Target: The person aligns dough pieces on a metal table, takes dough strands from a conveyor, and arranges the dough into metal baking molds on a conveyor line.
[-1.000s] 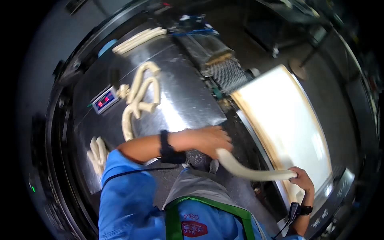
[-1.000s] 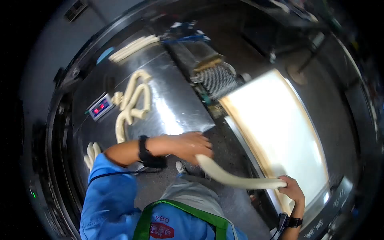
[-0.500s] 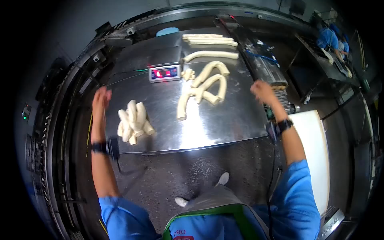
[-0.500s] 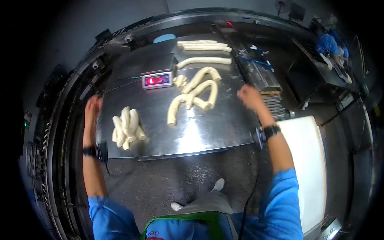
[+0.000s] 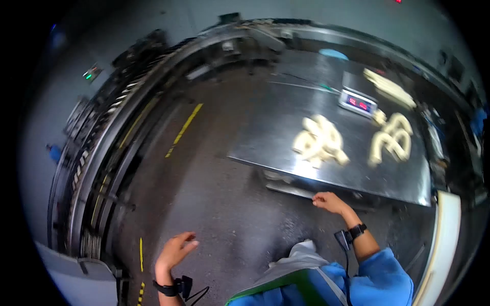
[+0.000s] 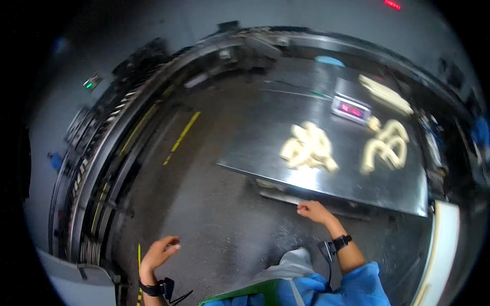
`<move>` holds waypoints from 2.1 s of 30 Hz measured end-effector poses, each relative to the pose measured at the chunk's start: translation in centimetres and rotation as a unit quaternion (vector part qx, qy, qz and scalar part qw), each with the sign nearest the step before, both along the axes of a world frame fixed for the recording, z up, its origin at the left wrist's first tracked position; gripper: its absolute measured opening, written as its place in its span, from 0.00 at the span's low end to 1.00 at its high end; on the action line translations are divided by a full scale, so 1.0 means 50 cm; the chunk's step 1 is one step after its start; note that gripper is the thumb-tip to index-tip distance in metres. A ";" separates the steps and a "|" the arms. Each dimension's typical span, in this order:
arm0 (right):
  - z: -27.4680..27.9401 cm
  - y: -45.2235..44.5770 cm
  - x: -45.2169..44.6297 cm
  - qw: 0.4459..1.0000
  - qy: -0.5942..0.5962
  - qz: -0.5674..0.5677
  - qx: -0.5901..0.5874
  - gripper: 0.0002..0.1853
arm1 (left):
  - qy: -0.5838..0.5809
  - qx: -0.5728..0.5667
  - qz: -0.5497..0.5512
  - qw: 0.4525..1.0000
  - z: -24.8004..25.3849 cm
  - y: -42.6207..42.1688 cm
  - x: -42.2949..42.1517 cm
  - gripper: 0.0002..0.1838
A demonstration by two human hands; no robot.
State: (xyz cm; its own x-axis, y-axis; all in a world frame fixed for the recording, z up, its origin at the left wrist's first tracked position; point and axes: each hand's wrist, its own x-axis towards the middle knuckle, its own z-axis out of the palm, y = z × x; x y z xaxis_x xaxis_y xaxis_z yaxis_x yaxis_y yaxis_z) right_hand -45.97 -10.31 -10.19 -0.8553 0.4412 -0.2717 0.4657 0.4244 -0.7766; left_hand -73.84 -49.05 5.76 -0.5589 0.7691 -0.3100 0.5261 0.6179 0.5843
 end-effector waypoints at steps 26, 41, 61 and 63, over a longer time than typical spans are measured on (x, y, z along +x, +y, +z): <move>0.026 0.245 -0.958 0.979 -0.086 -0.067 0.174 0.15 | 0.066 0.074 0.024 0.995 -0.047 0.234 -1.066 0.13; -0.015 0.342 -1.152 0.880 -0.120 -0.452 0.083 0.12 | 0.078 0.234 -0.529 0.812 0.064 1.098 -1.379 0.13; 0.077 1.267 -1.346 0.840 -0.077 -0.508 0.175 0.12 | 0.015 0.147 -0.411 0.900 0.088 2.057 -1.709 0.15; 0.053 1.333 -1.346 0.803 -0.108 -0.559 0.176 0.12 | 0.019 0.141 -0.452 0.881 0.104 2.184 -1.720 0.15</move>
